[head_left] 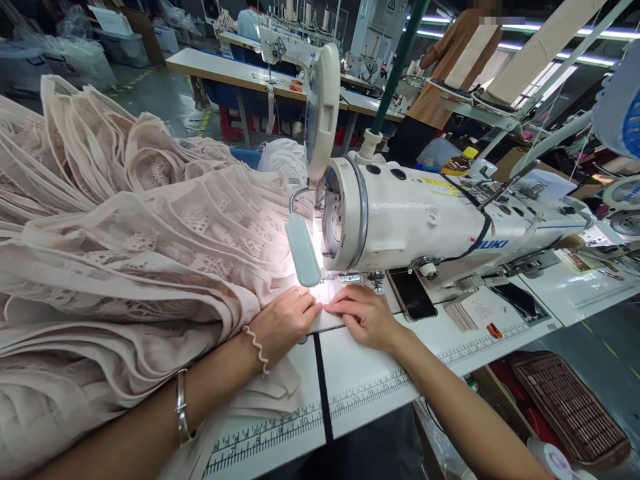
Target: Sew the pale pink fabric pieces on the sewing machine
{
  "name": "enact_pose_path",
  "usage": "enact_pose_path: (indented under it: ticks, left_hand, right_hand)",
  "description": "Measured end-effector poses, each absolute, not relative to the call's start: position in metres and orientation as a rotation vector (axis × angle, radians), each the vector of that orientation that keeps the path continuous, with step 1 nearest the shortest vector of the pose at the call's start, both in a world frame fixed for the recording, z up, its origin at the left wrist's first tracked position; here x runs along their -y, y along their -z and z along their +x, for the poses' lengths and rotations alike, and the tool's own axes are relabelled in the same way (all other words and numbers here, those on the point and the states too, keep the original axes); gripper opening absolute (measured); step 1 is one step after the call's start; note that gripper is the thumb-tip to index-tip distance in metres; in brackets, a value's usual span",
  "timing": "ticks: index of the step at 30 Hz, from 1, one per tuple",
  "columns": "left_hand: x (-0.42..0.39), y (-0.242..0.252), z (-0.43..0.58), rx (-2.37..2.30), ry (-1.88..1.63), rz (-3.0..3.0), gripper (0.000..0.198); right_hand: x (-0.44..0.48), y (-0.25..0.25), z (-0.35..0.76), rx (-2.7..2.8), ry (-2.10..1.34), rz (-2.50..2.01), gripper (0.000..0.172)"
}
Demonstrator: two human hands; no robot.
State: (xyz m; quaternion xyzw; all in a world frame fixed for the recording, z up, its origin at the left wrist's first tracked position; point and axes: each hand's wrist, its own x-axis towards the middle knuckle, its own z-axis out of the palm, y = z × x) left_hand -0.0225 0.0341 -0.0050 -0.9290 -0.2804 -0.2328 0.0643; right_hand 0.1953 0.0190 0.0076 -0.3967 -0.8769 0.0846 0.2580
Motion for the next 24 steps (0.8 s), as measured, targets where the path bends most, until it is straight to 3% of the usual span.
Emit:
enact_pose_path:
  ticks: [4,11,24]
  left_hand:
    - [-0.034,0.002,-0.030,0.926,0.691,-2.898,0.023]
    - [-0.034,-0.002,-0.036,0.985,0.479,-2.967,0.035]
    - [-0.039,0.002,-0.034,1.050,0.486,-2.989,0.039]
  right_hand:
    - [-0.018,-0.010,0.196,2.439,-0.178,-0.998,0.037]
    - [-0.017,-0.001,0.199,2.492,0.009,-1.044,0.036]
    - [-0.018,-0.001,0.200,2.514,-0.040,-1.118,0.038]
